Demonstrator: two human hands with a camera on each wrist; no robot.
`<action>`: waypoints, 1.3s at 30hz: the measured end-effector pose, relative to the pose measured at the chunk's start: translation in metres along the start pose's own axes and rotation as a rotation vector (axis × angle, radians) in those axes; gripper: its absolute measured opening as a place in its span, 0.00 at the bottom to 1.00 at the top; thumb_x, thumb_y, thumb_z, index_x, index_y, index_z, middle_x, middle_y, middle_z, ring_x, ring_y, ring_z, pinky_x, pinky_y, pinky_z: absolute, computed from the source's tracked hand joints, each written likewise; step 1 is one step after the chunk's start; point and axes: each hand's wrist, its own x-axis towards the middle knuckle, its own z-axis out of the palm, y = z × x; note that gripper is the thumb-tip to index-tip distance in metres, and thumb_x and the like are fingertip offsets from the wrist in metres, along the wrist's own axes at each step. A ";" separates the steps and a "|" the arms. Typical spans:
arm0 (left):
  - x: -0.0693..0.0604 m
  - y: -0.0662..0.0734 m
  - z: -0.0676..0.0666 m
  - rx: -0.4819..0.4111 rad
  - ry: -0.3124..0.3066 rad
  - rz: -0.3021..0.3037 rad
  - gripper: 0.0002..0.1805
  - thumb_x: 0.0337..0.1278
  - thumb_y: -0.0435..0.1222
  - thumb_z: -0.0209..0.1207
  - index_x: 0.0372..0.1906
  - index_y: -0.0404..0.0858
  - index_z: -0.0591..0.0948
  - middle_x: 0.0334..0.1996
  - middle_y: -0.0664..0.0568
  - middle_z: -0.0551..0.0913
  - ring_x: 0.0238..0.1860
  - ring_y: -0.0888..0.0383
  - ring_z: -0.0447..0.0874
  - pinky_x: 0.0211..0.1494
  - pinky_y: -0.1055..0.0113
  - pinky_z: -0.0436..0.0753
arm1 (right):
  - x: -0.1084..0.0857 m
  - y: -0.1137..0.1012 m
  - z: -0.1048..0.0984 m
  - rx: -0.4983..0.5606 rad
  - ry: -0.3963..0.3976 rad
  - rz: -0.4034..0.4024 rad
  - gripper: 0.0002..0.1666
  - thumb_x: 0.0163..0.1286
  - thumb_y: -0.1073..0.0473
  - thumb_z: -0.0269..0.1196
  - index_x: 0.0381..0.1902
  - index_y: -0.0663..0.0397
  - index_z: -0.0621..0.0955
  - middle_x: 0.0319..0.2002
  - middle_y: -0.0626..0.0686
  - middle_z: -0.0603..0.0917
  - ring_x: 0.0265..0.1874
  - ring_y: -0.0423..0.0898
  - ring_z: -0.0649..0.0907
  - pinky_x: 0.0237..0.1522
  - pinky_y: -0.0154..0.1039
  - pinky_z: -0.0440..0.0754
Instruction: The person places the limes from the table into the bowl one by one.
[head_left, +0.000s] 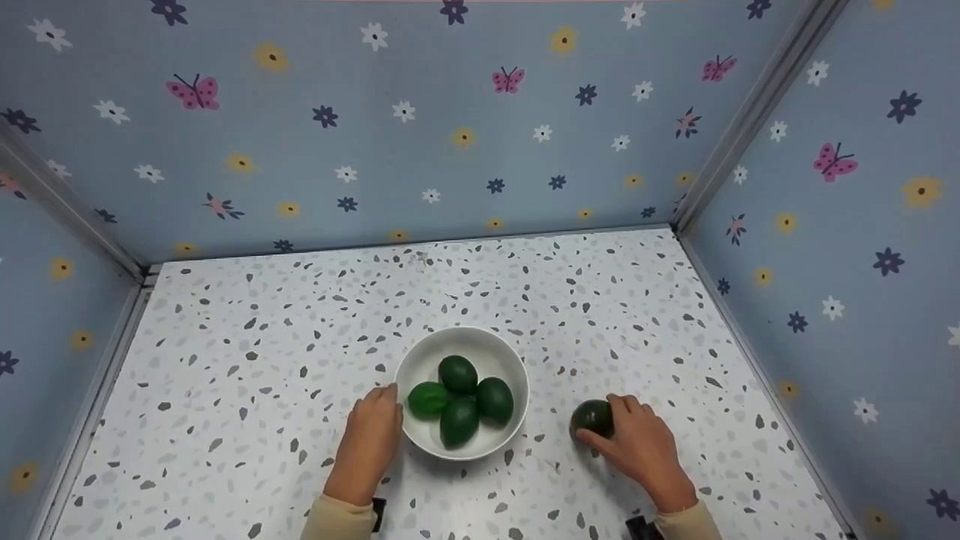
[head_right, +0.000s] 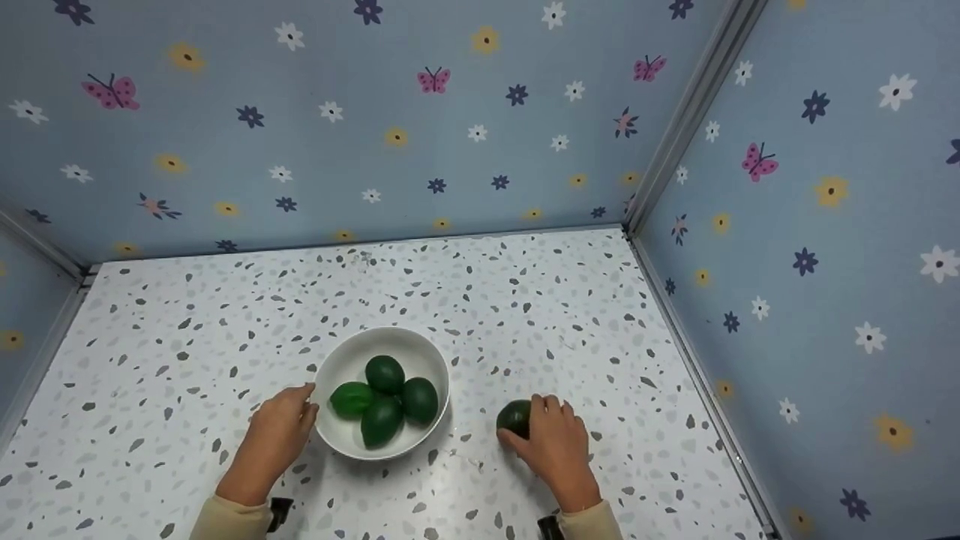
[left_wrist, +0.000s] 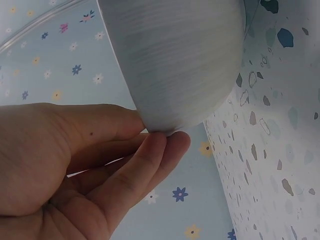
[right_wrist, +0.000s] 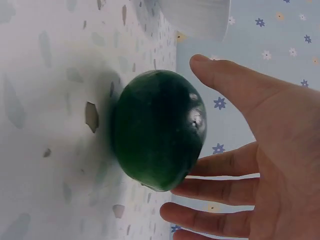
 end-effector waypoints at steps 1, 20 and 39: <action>0.000 0.000 0.000 0.000 -0.002 -0.001 0.13 0.57 0.21 0.62 0.47 0.20 0.80 0.40 0.30 0.83 0.38 0.33 0.84 0.42 0.44 0.85 | 0.000 0.000 0.001 0.020 -0.010 0.012 0.45 0.56 0.32 0.71 0.55 0.63 0.79 0.46 0.62 0.80 0.38 0.58 0.81 0.35 0.54 0.82; 0.000 0.000 0.000 0.004 -0.028 -0.004 0.11 0.59 0.21 0.61 0.47 0.20 0.80 0.40 0.31 0.83 0.39 0.34 0.83 0.42 0.44 0.85 | 0.006 0.002 0.006 0.226 -0.061 0.029 0.40 0.60 0.38 0.72 0.55 0.66 0.77 0.43 0.58 0.77 0.38 0.51 0.78 0.40 0.50 0.81; 0.001 0.001 -0.001 0.004 -0.071 -0.056 0.14 0.62 0.23 0.59 0.52 0.20 0.79 0.44 0.30 0.82 0.42 0.33 0.83 0.46 0.44 0.84 | 0.015 -0.016 -0.014 0.263 0.045 -0.072 0.41 0.60 0.43 0.74 0.58 0.70 0.76 0.50 0.63 0.77 0.46 0.57 0.79 0.46 0.51 0.82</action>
